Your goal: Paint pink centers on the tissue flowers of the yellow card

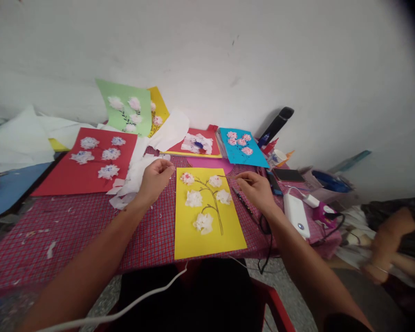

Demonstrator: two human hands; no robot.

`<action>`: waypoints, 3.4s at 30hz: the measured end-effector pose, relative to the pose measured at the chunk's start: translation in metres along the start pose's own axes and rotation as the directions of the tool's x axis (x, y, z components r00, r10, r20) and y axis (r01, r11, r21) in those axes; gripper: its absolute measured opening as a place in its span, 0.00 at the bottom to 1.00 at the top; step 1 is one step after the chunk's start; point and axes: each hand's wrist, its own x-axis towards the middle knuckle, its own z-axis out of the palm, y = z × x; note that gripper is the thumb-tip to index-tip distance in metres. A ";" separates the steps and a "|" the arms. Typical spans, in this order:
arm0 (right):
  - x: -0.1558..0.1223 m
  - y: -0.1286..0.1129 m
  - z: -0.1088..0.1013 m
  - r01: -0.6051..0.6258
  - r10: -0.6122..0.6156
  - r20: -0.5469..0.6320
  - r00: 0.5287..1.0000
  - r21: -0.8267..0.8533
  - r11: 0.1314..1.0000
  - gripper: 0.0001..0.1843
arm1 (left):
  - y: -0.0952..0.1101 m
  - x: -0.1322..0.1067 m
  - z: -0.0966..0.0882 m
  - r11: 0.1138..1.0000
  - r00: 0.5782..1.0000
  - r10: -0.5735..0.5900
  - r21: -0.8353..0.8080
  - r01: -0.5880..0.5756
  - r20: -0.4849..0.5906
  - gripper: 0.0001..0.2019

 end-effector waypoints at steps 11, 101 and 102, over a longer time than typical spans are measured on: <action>0.013 -0.021 -0.004 0.014 -0.015 -0.037 0.999 -0.019 1.000 0.12 | -0.009 0.003 -0.003 0.999 0.999 0.037 0.009 -0.037 0.017 0.06; 0.000 0.019 0.000 -0.261 0.259 0.033 0.965 0.111 0.959 0.14 | -0.007 0.003 -0.003 0.999 0.999 0.039 -0.001 -0.039 0.013 0.06; -0.001 0.018 0.000 -0.264 0.261 0.036 0.965 0.106 0.959 0.15 | -0.007 0.003 -0.002 0.999 0.999 0.040 -0.005 -0.040 0.012 0.06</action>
